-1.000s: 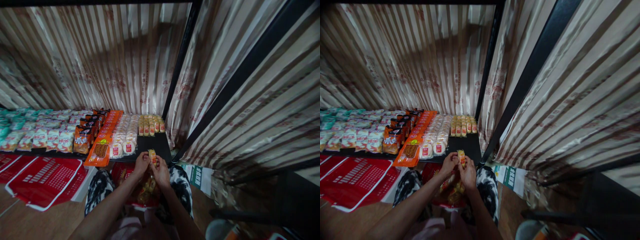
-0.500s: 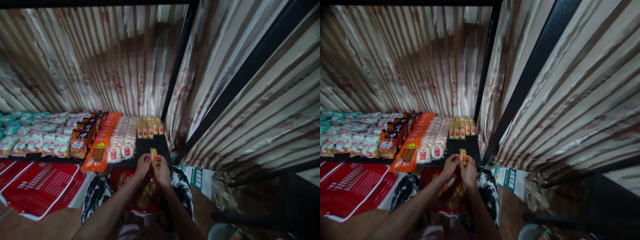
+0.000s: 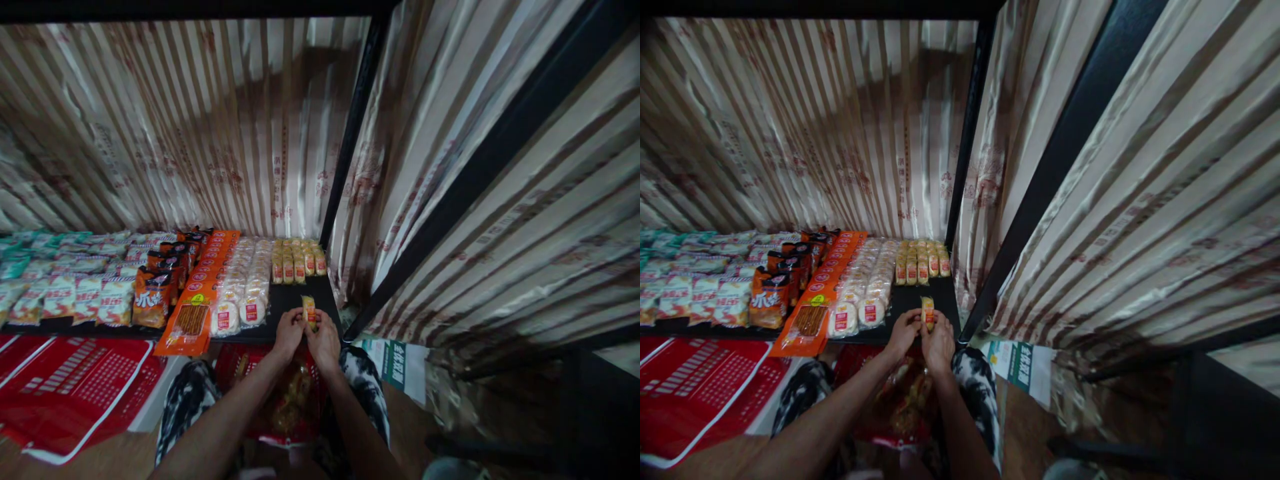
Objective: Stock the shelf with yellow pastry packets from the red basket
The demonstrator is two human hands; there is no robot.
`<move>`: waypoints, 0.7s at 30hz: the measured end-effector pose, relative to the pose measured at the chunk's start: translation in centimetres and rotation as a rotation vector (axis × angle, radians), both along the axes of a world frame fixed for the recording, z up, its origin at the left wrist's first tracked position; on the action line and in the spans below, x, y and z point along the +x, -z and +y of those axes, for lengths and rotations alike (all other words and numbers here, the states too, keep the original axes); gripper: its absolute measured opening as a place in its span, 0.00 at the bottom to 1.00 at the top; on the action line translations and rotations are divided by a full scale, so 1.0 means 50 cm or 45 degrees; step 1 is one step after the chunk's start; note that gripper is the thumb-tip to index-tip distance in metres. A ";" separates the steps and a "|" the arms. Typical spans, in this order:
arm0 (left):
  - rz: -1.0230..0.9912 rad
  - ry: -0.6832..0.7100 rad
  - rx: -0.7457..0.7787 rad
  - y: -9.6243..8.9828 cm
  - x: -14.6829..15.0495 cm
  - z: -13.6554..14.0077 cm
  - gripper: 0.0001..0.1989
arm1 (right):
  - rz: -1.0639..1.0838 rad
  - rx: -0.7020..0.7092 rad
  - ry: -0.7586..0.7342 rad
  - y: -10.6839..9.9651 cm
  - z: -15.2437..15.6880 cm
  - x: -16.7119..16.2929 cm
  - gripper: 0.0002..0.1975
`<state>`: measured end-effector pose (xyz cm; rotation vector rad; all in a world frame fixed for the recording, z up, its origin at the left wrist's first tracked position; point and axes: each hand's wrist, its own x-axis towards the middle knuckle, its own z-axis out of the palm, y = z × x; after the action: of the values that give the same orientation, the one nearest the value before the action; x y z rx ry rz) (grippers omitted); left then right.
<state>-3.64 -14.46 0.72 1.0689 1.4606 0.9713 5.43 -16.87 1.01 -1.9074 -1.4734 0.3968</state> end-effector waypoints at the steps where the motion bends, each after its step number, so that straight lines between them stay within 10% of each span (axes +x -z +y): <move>1: 0.023 0.008 -0.002 -0.001 0.002 0.003 0.16 | -0.016 -0.020 0.010 -0.003 0.002 0.000 0.15; 21: -0.032 0.032 0.047 -0.006 0.034 0.067 0.13 | -0.149 -0.084 0.145 -0.011 0.068 0.005 0.20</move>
<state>-1.94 -11.12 1.02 1.0959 1.4106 0.9939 5.69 -13.48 1.54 -2.0866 -1.4327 0.2886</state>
